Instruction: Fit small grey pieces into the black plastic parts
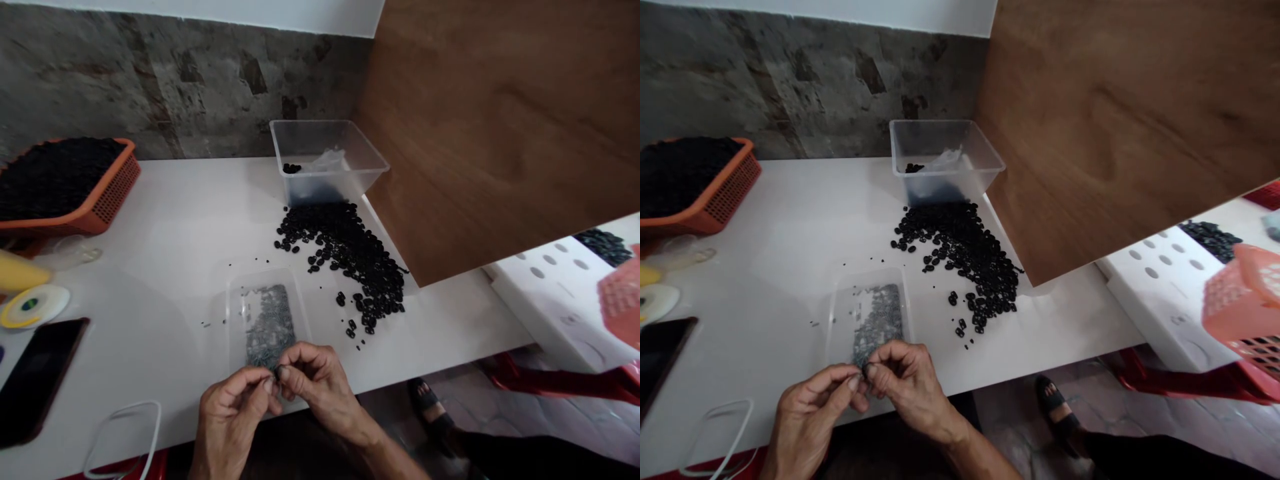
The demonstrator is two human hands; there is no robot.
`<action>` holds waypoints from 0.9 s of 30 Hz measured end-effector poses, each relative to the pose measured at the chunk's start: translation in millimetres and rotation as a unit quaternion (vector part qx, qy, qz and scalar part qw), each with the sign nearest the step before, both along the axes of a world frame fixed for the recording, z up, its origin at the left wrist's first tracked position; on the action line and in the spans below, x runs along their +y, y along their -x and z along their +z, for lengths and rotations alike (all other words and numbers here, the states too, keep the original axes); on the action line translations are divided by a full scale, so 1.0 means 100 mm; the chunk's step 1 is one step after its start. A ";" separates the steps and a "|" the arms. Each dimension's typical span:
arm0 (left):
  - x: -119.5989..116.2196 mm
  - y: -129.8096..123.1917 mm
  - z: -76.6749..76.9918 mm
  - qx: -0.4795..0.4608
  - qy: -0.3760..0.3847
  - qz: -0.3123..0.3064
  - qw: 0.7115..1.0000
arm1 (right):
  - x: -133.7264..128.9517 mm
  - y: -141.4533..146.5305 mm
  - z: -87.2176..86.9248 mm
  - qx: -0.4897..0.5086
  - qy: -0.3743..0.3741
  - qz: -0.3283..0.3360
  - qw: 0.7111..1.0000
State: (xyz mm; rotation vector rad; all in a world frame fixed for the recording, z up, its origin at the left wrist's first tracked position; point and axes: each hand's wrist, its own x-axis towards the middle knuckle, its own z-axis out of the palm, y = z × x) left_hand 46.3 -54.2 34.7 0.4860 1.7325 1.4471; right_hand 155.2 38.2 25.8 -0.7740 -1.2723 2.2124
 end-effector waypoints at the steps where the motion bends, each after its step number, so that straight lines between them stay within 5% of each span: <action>1: -0.01 0.02 -0.01 0.007 -0.002 -0.007 1.000 | 0.00 -0.01 0.01 0.000 -0.006 0.002 1.000; 10: -0.06 0.23 -0.09 0.106 -0.035 -0.147 0.983 | -0.02 -0.04 -0.02 -0.021 -0.053 0.015 0.998; 16: -0.04 0.24 -0.01 0.142 -0.031 -0.168 0.975 | -0.04 -0.06 0.08 -0.089 -0.190 0.015 0.978; 27: -0.03 0.29 -0.06 0.072 -0.004 -0.154 0.985 | -0.04 0.07 -0.07 -0.004 -0.013 -0.028 1.000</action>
